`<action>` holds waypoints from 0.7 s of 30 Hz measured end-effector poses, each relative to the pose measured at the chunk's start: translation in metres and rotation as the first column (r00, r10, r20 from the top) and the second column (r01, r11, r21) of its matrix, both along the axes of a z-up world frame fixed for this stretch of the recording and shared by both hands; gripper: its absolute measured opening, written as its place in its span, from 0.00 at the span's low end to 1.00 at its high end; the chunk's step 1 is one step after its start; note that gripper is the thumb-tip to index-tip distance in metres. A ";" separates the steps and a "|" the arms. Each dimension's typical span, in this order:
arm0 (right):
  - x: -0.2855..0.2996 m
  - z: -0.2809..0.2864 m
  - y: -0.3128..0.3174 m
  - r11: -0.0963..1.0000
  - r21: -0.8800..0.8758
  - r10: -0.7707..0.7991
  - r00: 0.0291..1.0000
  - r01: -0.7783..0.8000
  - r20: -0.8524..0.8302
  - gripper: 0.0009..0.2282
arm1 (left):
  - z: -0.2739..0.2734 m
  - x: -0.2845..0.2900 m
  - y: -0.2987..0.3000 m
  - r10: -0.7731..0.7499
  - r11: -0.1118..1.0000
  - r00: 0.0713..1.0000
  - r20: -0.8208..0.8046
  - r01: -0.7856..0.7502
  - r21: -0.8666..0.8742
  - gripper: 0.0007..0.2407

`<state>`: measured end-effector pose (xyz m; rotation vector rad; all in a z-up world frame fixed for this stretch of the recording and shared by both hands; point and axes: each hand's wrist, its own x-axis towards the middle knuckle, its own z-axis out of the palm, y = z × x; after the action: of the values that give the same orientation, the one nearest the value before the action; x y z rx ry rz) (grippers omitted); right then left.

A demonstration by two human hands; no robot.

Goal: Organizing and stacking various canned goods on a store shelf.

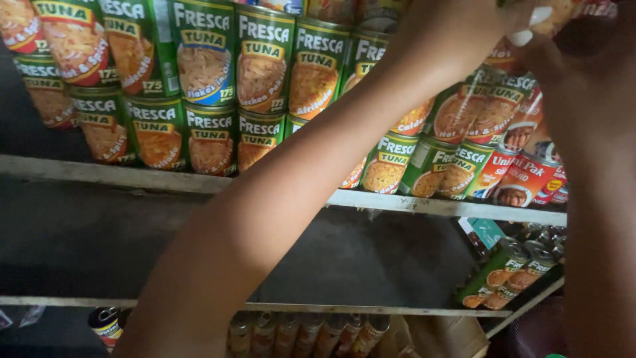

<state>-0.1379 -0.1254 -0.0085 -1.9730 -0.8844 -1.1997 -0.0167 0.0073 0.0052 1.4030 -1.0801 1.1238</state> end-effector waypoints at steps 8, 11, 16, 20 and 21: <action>0.048 -0.004 -0.046 0.957 -0.258 -0.042 0.943 0.133 0.330 0.05 | 0.001 0.036 -0.015 0.004 1.000 0.999 -0.049 -0.005 -0.031 0.11; 0.059 -0.005 -0.056 0.945 -0.270 -0.088 0.940 0.183 0.328 0.03 | -0.005 0.034 -0.015 -0.082 0.996 0.995 -0.058 0.080 -0.043 0.11; 0.050 0.001 -0.044 0.971 -0.190 -0.104 0.972 0.145 0.209 0.02 | 0.001 0.031 -0.013 -0.260 0.965 0.957 -0.132 0.252 -0.073 0.10; 0.061 -0.004 -0.059 0.967 -0.200 -0.112 0.971 0.156 0.212 0.03 | -0.002 0.029 -0.018 -0.170 0.984 0.977 -0.125 0.174 0.022 0.12; 0.068 -0.004 -0.065 0.957 -0.243 -0.092 0.957 0.161 0.275 0.04 | 0.001 0.025 -0.017 -0.173 0.981 0.971 -0.162 0.185 0.062 0.13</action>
<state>-0.0704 -0.1907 -0.0121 -2.1393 -1.1116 -1.5098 0.0086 -0.0099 0.0064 1.3978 -1.1217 0.8366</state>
